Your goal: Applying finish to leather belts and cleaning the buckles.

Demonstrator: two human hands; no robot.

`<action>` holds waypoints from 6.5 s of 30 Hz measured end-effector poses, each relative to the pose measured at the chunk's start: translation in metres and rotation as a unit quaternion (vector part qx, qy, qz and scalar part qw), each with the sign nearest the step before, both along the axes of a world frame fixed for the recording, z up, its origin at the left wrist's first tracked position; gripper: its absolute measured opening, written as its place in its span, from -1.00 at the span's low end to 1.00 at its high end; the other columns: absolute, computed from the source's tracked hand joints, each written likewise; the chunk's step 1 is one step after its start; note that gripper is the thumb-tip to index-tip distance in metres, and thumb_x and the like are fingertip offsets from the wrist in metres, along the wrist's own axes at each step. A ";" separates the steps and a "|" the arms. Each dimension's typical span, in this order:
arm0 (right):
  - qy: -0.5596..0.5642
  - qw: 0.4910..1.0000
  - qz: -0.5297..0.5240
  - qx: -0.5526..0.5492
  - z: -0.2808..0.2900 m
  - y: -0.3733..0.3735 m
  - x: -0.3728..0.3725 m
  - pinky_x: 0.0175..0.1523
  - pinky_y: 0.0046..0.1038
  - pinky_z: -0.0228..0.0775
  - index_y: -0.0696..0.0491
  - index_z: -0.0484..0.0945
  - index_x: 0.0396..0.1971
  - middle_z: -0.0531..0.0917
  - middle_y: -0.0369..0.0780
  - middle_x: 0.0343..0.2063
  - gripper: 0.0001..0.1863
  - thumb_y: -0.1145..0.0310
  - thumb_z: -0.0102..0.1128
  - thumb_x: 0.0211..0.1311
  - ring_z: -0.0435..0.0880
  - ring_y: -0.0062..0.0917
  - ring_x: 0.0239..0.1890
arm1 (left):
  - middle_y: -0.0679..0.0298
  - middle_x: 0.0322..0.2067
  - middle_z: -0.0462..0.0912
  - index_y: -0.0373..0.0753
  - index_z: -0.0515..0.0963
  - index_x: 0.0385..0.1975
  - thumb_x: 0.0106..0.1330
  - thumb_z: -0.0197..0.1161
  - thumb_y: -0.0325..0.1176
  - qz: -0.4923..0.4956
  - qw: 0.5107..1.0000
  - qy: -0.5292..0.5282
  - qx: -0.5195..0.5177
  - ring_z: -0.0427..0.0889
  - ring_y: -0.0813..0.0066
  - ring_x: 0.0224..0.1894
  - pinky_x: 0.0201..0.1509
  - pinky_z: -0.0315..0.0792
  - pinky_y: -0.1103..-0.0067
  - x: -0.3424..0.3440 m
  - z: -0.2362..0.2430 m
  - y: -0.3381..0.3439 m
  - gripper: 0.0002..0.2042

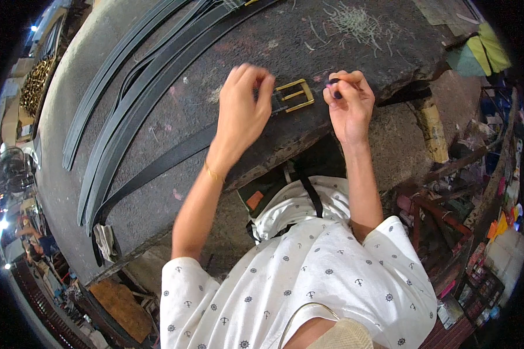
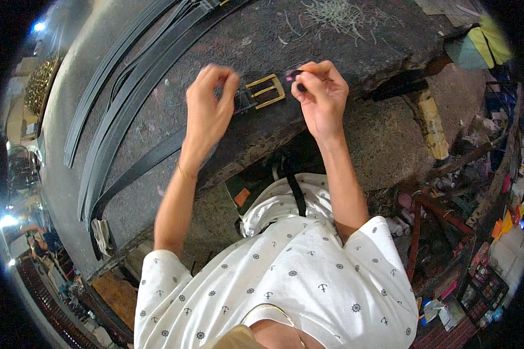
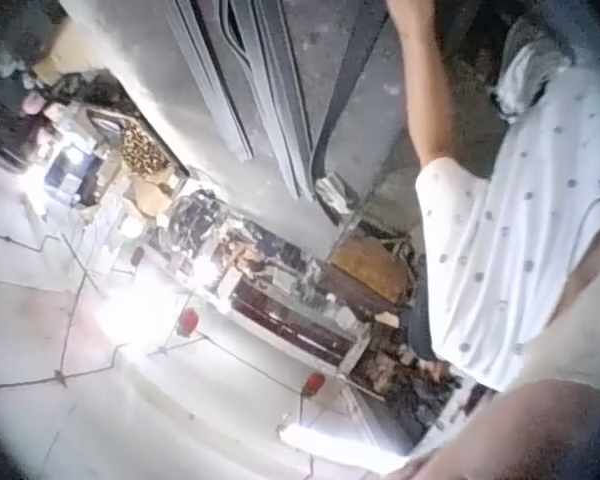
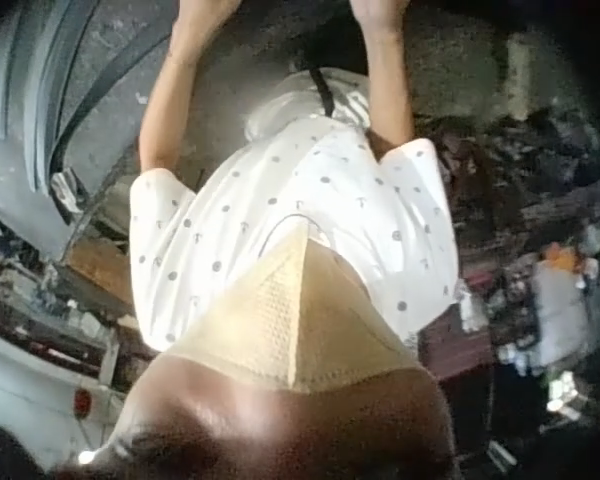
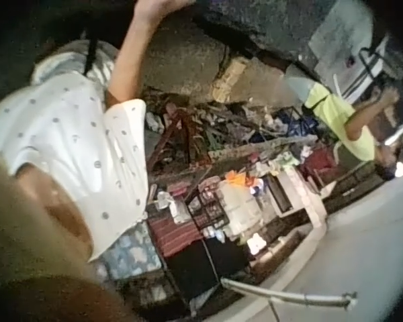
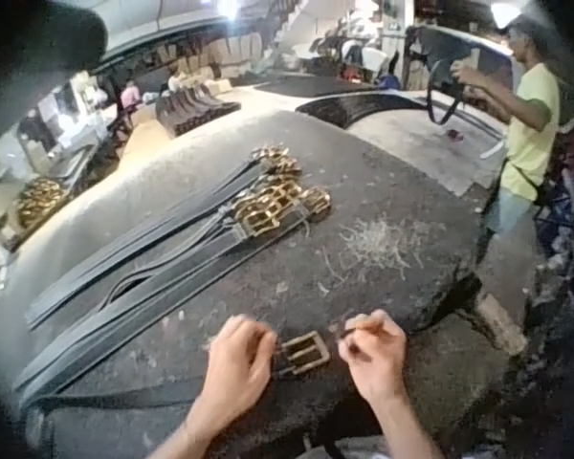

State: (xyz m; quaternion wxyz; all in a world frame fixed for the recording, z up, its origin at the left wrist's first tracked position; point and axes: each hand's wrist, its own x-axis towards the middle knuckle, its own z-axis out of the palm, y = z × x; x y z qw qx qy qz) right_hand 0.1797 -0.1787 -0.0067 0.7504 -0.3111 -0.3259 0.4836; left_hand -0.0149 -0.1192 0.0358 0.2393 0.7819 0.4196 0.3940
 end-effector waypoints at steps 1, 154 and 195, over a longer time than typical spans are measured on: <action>0.145 0.989 -0.004 0.024 0.000 -0.001 0.003 -0.39 -0.52 0.31 0.14 0.57 -0.28 0.68 -0.24 -0.31 -0.93 0.59 0.13 0.30 0.55 -0.68 -0.43 | 0.05 -0.40 0.62 -0.40 0.59 -0.33 0.31 0.23 -0.45 -0.026 0.999 0.014 0.024 0.62 0.23 -0.35 -0.19 0.48 0.43 0.013 0.001 0.018 -0.88; -0.458 0.884 0.089 -0.013 0.022 0.022 -0.038 -0.49 -0.67 0.18 0.13 0.60 -0.47 0.54 -0.39 -0.59 -0.94 0.59 0.30 0.07 0.40 -0.82 -0.56 | -0.02 0.07 0.33 -0.32 0.49 -0.32 0.16 0.27 -0.61 0.071 0.995 0.003 -0.066 0.27 -0.07 0.20 0.24 0.25 0.19 -0.027 -0.014 -0.093 -0.86; -0.101 0.985 -0.113 -0.086 0.025 -0.006 0.058 -0.40 -0.60 0.49 0.19 0.64 -0.13 0.71 -0.18 -0.33 -0.81 0.50 0.30 0.28 0.64 -0.64 -0.43 | 0.03 -0.43 0.70 -0.38 0.62 -0.18 0.24 0.26 -0.50 -0.186 0.981 -0.002 -0.058 0.65 0.21 -0.45 -0.32 0.49 0.42 0.083 0.013 0.084 -0.81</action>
